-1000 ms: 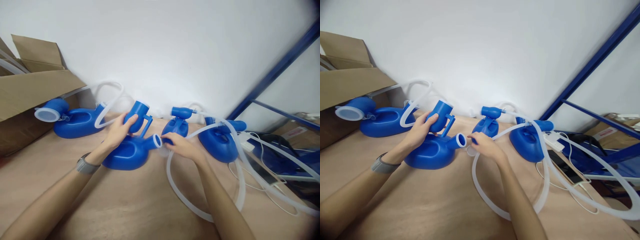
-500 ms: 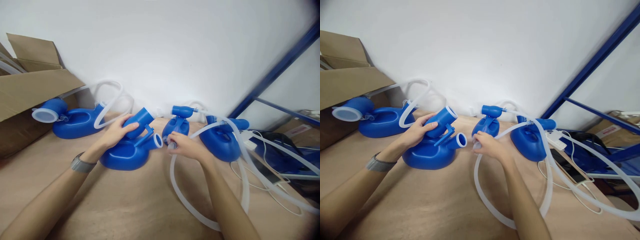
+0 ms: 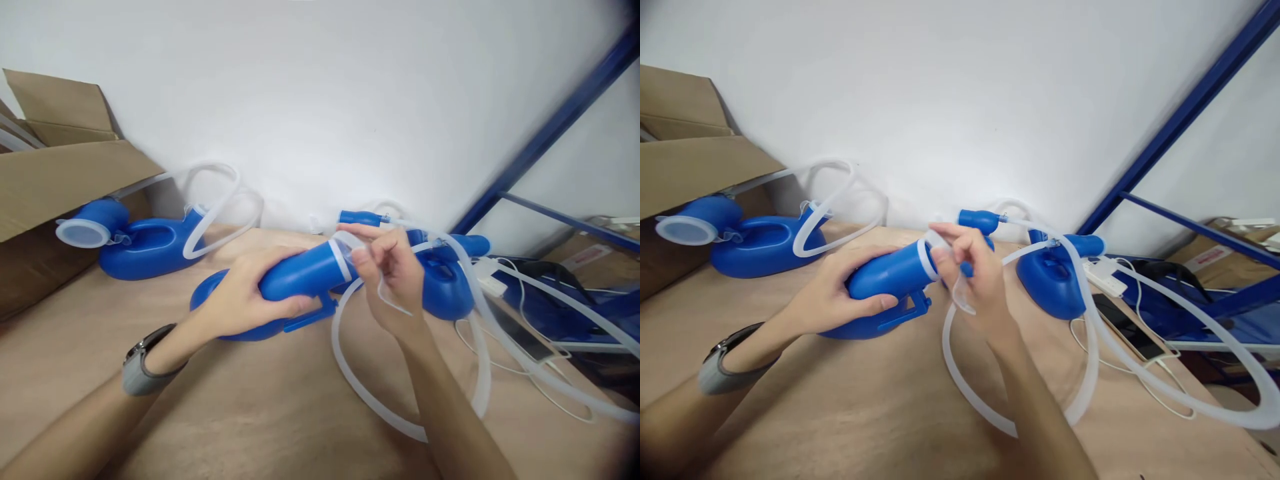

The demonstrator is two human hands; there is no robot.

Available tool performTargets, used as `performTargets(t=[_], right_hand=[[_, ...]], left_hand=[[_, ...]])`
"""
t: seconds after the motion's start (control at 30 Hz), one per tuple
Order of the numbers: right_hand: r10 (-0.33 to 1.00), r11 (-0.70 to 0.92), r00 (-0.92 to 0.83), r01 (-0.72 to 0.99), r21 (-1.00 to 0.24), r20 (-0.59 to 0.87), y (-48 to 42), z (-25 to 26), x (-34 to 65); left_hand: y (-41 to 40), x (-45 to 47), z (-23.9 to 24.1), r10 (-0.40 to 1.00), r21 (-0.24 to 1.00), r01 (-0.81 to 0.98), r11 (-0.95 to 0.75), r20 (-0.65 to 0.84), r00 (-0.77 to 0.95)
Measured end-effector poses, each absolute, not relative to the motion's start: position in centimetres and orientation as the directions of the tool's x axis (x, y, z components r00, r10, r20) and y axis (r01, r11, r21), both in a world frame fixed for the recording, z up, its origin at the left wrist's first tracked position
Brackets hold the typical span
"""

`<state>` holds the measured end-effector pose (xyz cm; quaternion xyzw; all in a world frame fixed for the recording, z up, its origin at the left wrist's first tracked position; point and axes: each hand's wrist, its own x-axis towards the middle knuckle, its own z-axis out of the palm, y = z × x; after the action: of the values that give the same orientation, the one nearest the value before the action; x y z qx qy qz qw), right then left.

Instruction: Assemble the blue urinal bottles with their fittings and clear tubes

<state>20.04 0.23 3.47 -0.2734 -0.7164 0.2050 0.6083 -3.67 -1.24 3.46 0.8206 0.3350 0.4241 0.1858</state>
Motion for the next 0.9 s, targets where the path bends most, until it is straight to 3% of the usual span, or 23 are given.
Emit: performTargets(t=[0.1,0.23,0.33,0.47,0.57,0.67,0.73,0.8,0.9], right_hand=[[0.587,0.793,-0.301,0.029,-0.608,0.752,-0.8,3.0,19.4],[0.481,0.865,-0.405,0.078,-0.495,0.777,-0.9,2.3,19.4],[0.481,0.845,-0.357,-0.056,-0.532,0.801,-0.9,2.6,19.5],[0.624,0.686,-0.268,-0.261,-0.679,0.734,-0.8,3.6,19.4],[0.695,0.677,-0.093,-0.248,-0.693,0.713,-0.6,3.9,18.8],[0.670,0.731,0.015,-0.189,-0.656,0.742,-1.0,3.7,18.2],[0.662,0.740,-0.061,-0.105,-0.665,0.747,-1.6,3.7,18.1],[0.669,0.716,-0.244,-0.044,-0.697,0.702,-2.1,3.8,18.2],[0.628,0.687,-0.454,-0.059,-0.724,0.633,-2.3,3.9,18.3]], left_hand=[[-2.3,-3.6,3.8,0.642,0.470,0.444,-0.763,0.636,0.429],[-3.1,-3.9,4.1,0.531,0.251,0.543,-0.801,0.718,0.450],[-3.1,-4.1,4.4,0.447,0.139,0.574,-0.807,0.779,0.440],[-2.8,-4.5,4.3,0.364,0.034,0.593,-0.805,0.818,0.447],[-2.9,-4.6,3.7,0.318,-0.094,0.622,-0.777,0.795,0.517],[-3.2,-4.4,3.3,0.302,-0.175,0.619,-0.765,0.752,0.586],[-3.3,-4.4,3.3,0.281,-0.209,0.601,-0.771,0.736,0.617],[-3.4,-4.7,3.4,0.242,-0.254,0.573,-0.779,0.721,0.649],[-3.4,-5.2,3.7,0.188,-0.335,0.550,-0.765,0.701,0.688]])
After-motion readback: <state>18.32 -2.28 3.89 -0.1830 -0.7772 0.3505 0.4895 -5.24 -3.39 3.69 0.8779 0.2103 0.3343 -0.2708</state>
